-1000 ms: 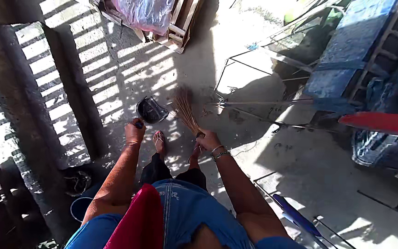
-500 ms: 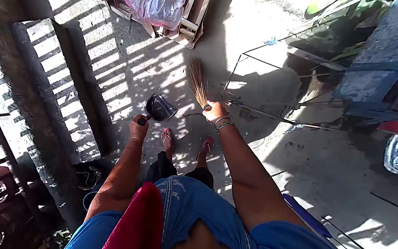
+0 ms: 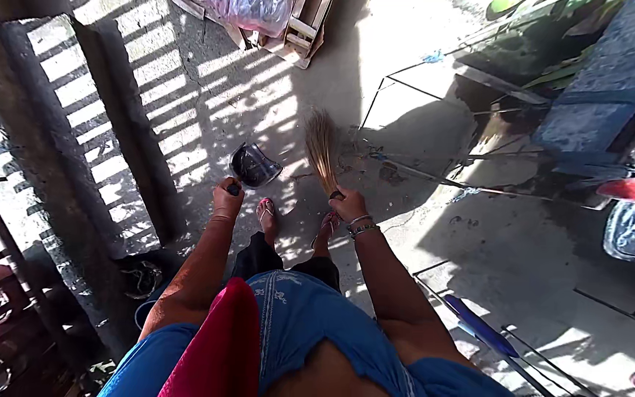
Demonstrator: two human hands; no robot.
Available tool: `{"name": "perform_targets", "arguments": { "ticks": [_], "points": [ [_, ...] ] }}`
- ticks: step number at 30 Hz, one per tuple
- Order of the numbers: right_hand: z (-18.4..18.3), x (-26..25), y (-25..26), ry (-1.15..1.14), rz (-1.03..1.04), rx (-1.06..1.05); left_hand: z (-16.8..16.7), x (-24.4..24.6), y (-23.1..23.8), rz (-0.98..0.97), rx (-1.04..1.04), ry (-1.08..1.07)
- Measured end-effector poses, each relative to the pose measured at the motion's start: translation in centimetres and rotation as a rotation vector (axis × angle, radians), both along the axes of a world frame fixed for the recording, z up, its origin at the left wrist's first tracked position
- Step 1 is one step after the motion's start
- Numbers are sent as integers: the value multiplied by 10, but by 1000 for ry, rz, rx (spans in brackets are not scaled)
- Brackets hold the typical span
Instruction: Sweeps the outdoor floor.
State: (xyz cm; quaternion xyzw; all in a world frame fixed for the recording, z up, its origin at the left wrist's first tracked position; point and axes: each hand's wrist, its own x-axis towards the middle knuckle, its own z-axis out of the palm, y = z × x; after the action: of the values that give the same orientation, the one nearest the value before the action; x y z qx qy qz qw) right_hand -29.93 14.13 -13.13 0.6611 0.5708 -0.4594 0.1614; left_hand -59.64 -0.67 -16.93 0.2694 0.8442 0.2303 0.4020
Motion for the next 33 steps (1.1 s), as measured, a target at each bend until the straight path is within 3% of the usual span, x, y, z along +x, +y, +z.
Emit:
{"name": "perform_targets", "arguments": {
  "ticks": [3, 7, 11, 14, 18, 21, 25, 29, 33],
  "points": [
    [22, 1, -20, 72, 31, -84, 11, 0, -7, -31, -8, 7],
    [47, 48, 1, 170, -84, 73, 32, -21, -20, -122, -77, 9],
    [22, 60, 32, 63, -211, 181, 36, -28, -47, -135, -89, 46],
    [-11, 40, 12, -19, -263, 118, 28, -22, -72, -83, -96, 71],
    [-14, 7, -60, 61, 15, -172, 18, -13, -81, 10, -117, 98],
    [17, 8, -56, 156, 78, -239, 23, -7, -67, -3, -134, 75],
    [60, 26, -8, 246, -53, -18, 23, -2, -54, -12, -164, 36],
    [24, 7, 45, 161, -114, 155, 20, -1, -55, -6, -150, 29],
    [-23, -31, 26, 62, -39, 81, 14, 0, -69, 34, -80, 51]
  ]
}}
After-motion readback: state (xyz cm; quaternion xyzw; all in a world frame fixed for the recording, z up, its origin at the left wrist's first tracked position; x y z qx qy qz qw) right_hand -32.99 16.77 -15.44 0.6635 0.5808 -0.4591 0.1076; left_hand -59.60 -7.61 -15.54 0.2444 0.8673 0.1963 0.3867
